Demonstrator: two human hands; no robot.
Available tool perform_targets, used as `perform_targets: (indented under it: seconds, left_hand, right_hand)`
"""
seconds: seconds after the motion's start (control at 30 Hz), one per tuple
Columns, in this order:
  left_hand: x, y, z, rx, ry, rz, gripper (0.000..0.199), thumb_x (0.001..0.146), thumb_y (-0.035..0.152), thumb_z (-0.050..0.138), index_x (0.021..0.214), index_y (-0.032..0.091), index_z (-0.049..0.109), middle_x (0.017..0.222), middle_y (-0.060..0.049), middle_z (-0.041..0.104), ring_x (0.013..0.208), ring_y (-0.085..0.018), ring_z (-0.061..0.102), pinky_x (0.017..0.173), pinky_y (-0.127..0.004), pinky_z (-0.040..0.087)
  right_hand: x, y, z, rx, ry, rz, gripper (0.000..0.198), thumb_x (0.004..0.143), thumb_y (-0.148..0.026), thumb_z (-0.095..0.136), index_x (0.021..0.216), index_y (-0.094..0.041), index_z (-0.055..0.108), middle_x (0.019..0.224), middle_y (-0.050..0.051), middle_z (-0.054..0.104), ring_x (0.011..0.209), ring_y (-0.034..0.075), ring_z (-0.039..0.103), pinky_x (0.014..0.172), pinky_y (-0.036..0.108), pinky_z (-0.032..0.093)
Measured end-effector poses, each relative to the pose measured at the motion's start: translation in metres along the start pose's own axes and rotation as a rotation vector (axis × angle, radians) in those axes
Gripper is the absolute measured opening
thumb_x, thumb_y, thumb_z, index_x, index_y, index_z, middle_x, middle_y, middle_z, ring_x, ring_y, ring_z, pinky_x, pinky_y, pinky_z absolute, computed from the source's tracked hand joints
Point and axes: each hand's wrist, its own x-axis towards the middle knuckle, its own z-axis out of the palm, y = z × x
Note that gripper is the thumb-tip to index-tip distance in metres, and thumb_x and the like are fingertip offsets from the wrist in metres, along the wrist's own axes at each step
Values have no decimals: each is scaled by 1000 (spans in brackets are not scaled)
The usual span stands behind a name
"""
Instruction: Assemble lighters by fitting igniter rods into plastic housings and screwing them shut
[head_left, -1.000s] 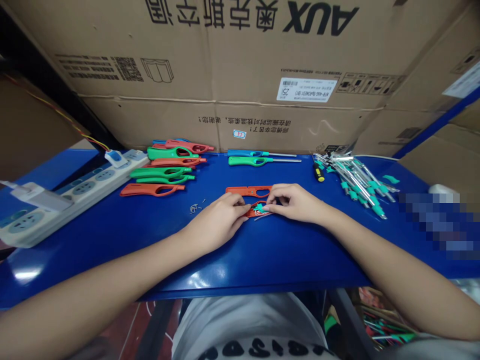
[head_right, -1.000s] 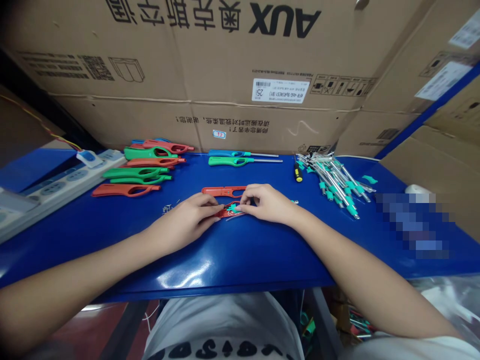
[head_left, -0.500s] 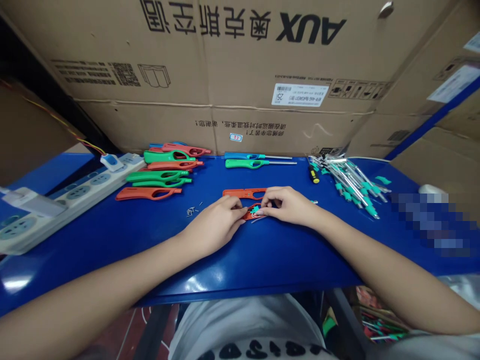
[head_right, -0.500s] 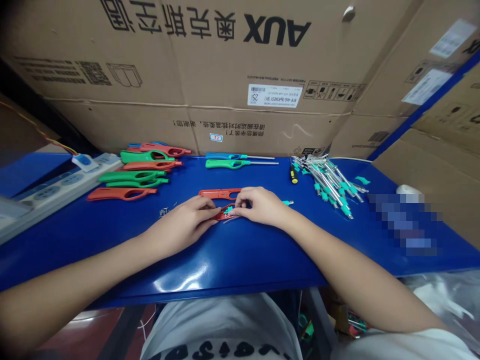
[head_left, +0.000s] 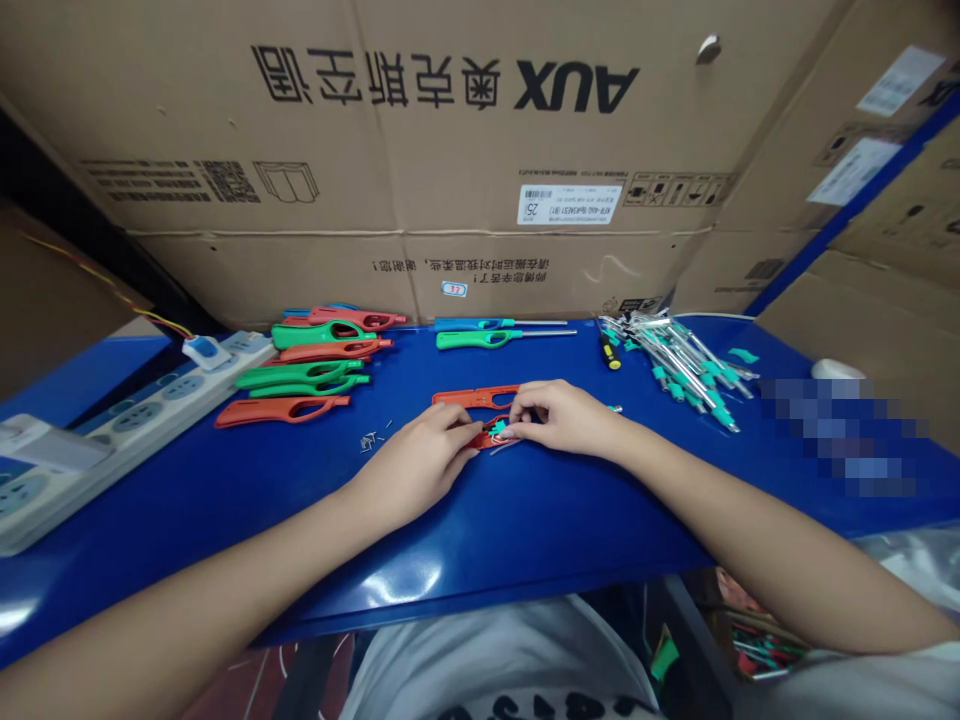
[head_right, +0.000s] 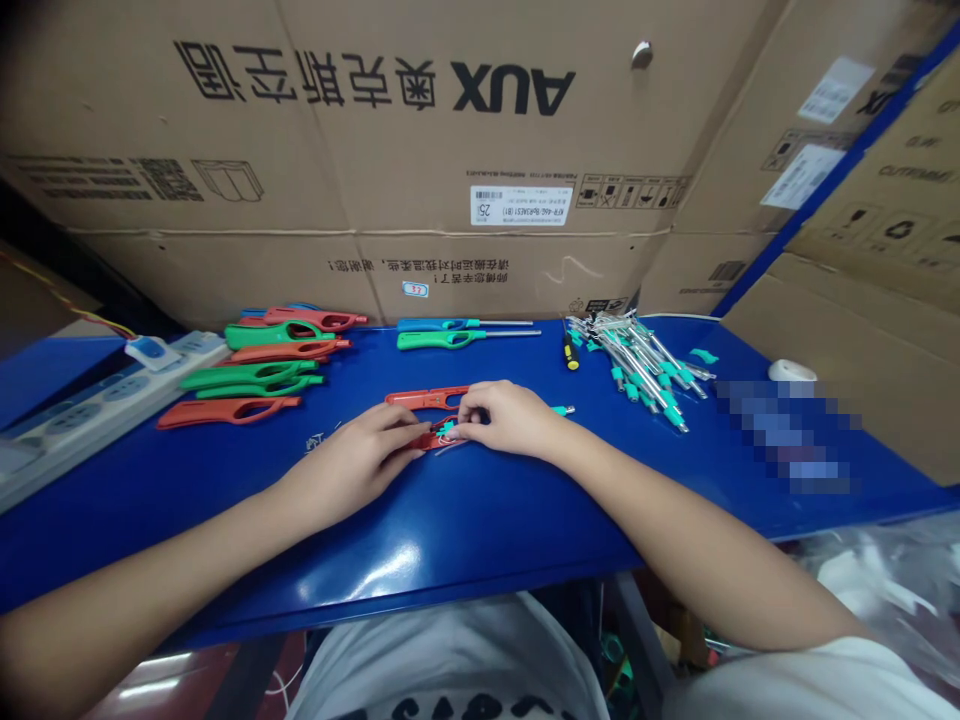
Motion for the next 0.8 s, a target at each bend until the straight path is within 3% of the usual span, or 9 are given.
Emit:
perform_targets:
  seconds: [0.17,0.27,0.37,0.47,0.53,0.6,0.67,0.8]
  left_hand:
    - [0,-1,1,-2,25,2,28,97,15,56,123,17,67,112,-11,67,106,-25,64,96,-42,55]
    - [-1,0,2,-12,2,-20,27,98,16,55,123,15,66,112,-12,66,106,-26,64,96,-44,55]
    - [-2,0,3,-18,-21,-21,28,99,17,53,124,14,66,115,-13,64,108,-27,62,98,-46,54]
    - [-4,1,3,-10,-20,3,33,100,17,50,130,14,62,118,-14,63,110,-27,61,98,-46,54]
    - [-4,2,2,14,-27,23,37,100,16,47,135,15,59,118,-14,62,109,-27,60,97,-46,54]
    - [-5,3,1,45,-39,39,39,101,16,45,137,18,58,118,-14,61,107,-27,60,94,-46,55]
    - [-5,4,1,70,-52,45,40,101,16,43,137,19,59,117,-14,60,105,-27,59,91,-46,55]
    - [-5,4,2,116,-66,48,42,101,15,42,139,20,58,118,-14,59,106,-27,58,91,-45,55]
  right_hand:
    - [0,1,0,42,37,-71,19,85,-34,74,79,-17,70,78,2,67,66,12,56,62,24,38]
    - [3,14,-14,27,224,-67,30,91,-45,66,80,-17,70,77,4,67,66,14,56,64,27,42]
    - [3,44,-44,-190,546,98,30,95,-40,56,83,-17,70,84,9,68,79,21,61,77,34,46]
    - [-5,82,-75,-492,674,364,25,89,-26,54,100,-16,74,107,17,64,106,32,56,94,44,44]
    - [-14,105,-90,-593,677,624,37,85,-23,54,117,-19,72,124,20,57,117,39,48,93,51,43]
    - [-21,123,-99,-603,665,803,45,84,-22,55,126,-23,70,129,21,53,120,41,44,93,55,42]
    - [-26,134,-103,-594,658,867,46,82,-21,56,125,-25,71,128,20,52,119,41,44,93,56,42]
    - [-29,138,-105,-607,650,858,37,85,-25,58,118,-22,73,128,19,54,121,40,46,95,55,42]
